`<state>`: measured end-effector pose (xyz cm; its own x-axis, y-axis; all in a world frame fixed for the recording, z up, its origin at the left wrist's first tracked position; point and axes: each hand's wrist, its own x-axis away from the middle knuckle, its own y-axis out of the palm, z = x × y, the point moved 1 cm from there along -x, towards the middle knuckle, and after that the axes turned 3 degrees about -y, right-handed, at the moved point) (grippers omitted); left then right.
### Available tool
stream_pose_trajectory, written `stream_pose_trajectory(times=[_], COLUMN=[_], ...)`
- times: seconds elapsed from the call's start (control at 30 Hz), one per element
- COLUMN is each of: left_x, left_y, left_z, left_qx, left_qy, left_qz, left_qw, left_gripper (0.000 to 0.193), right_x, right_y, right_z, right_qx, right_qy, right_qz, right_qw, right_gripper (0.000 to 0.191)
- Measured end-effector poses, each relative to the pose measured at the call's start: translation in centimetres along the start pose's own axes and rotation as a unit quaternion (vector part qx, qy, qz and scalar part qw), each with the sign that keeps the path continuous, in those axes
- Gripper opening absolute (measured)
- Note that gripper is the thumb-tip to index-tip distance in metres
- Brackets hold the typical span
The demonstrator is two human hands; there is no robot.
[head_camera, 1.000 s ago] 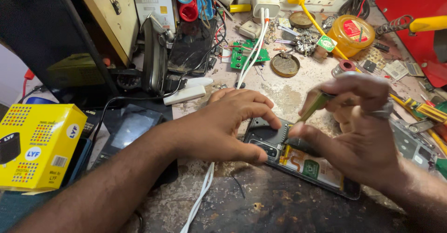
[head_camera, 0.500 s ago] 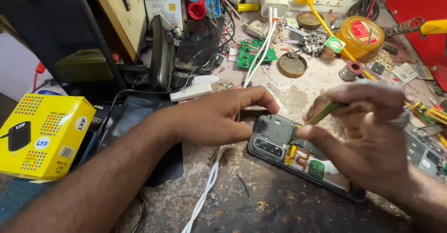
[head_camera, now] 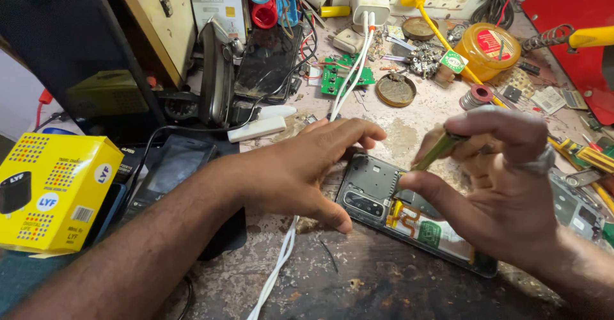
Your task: The person pries open the back cover of a smartphone using a spudger tool, works around the internal battery and components, then lifts and reattaches the screen assembly and presses the phone together while the screen displays a menu.
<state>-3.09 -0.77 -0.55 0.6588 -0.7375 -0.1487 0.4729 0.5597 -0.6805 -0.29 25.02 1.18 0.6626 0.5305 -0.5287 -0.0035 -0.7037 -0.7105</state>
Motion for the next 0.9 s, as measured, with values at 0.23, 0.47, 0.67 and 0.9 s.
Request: stream_pose_trajectory(times=[0.23, 0.47, 0.67, 0.9], left_x=[0.4, 0.1, 0.4, 0.1], left_y=[0.2, 0.3, -0.3, 0.4], left_z=[0.0, -0.4, -1.3, -1.3], left_qx=[0.053, 0.017, 0.030, -0.035], left_qy=[-0.027, -0.033, -0.011, 0.007], left_qz=[0.024, 0.050, 0.007, 0.050], left_qw=[0.998, 0.998, 0.999, 0.998], left_gripper=[0.123, 0.137, 0.135, 0.126], right_x=[0.3, 0.2, 0.2, -0.3], right_y=[0.3, 0.2, 0.1, -0.3], right_z=[0.4, 0.6, 0.3, -0.2], right_qx=[-0.143, -0.134, -0.143, -0.166], right_qy=[-0.021, -0.005, -0.013, 0.029], right_qz=[-0.024, -0.018, -0.052, 0.031], right_qw=[0.989, 0.991, 0.988, 0.985], right_gripper=[0.071, 0.071, 0.070, 0.058])
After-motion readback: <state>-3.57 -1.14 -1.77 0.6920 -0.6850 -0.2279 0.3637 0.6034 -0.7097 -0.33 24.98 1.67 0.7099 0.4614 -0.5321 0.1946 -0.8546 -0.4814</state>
